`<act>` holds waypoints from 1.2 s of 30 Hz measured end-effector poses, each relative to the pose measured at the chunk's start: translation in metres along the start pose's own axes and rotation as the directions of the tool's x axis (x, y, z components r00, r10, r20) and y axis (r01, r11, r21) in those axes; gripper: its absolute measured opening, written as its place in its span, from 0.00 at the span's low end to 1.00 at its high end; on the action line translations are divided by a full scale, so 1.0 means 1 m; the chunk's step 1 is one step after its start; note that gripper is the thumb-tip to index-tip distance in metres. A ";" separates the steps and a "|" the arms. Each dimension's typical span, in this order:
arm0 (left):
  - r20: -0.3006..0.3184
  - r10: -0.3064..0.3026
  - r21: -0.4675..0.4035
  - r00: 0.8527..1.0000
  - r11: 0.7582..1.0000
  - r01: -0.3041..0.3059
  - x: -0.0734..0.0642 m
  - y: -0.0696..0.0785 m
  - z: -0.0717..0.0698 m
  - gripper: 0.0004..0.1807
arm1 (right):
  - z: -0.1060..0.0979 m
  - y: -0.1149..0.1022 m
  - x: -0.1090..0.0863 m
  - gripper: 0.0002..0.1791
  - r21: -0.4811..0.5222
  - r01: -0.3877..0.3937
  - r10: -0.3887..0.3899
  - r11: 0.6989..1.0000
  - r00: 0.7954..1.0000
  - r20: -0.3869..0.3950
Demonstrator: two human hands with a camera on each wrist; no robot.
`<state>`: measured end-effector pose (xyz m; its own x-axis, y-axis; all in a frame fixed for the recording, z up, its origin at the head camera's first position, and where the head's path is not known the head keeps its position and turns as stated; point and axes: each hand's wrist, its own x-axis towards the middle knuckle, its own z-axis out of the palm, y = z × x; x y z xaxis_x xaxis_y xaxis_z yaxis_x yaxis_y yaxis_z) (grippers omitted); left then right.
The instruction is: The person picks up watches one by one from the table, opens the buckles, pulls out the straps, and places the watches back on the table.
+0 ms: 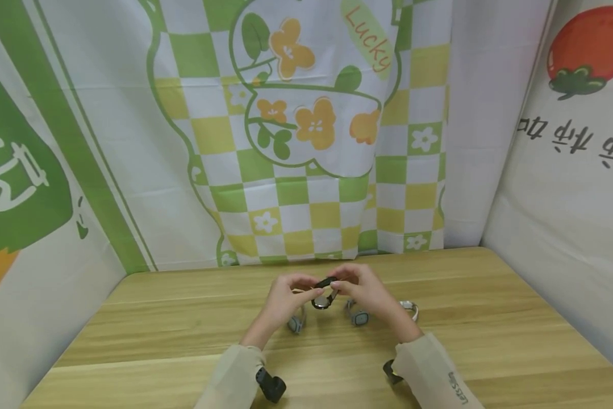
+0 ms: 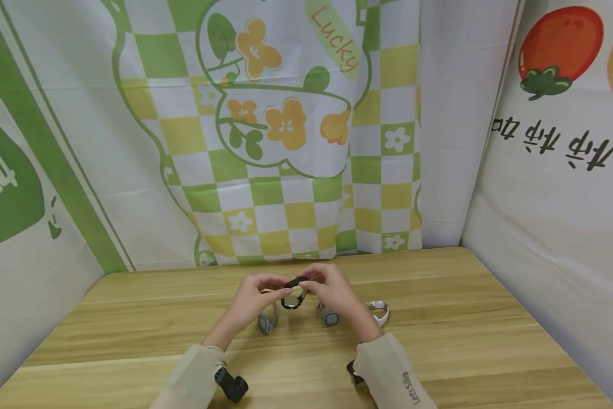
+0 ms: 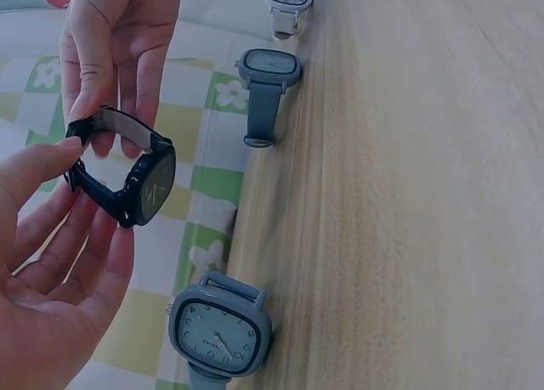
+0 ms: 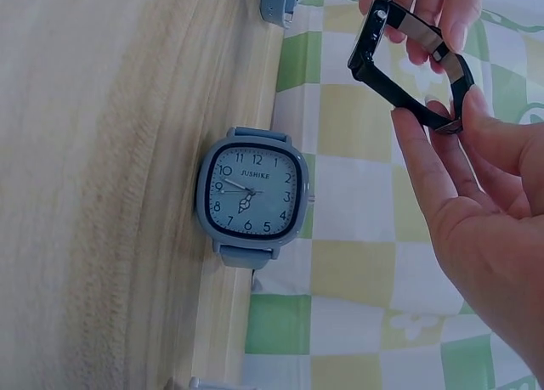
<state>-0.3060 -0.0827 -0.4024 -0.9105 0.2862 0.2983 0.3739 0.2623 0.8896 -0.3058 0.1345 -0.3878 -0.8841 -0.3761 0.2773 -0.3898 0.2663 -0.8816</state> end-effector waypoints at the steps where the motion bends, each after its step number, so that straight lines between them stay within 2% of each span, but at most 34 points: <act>1: 0.003 0.001 0.001 1.000 1.000 -0.001 0.000 0.000 0.000 0.08 | 0.000 0.000 0.000 0.10 0.000 0.000 0.000 1.000 1.000 0.000; 12: 0.006 -0.001 0.012 1.000 1.000 0.001 0.000 -0.003 0.000 0.08 | -0.004 -0.001 -0.001 0.11 0.004 -0.002 0.001 1.000 1.000 0.004; 26: -0.002 -0.006 -0.019 1.000 1.000 0.006 0.000 -0.006 0.001 0.08 | -0.006 -0.001 -0.002 0.11 0.015 0.000 0.000 1.000 1.000 0.017; 33: -0.005 -0.017 -0.026 1.000 1.000 0.017 0.000 -0.008 0.001 0.07 | -0.007 -0.001 -0.003 0.10 0.020 0.066 -0.066 0.998 0.998 0.015; 36: -0.016 -0.020 -0.013 1.000 1.000 0.020 0.000 -0.008 0.001 0.07 | -0.008 -0.001 -0.003 0.10 0.039 0.066 -0.066 0.997 0.998 0.001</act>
<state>-0.3084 -0.0836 -0.4104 -0.9206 0.2658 0.2862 0.3536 0.2562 0.8996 -0.3049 0.1426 -0.3851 -0.8562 -0.3937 0.3346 -0.4370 0.2061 -0.8755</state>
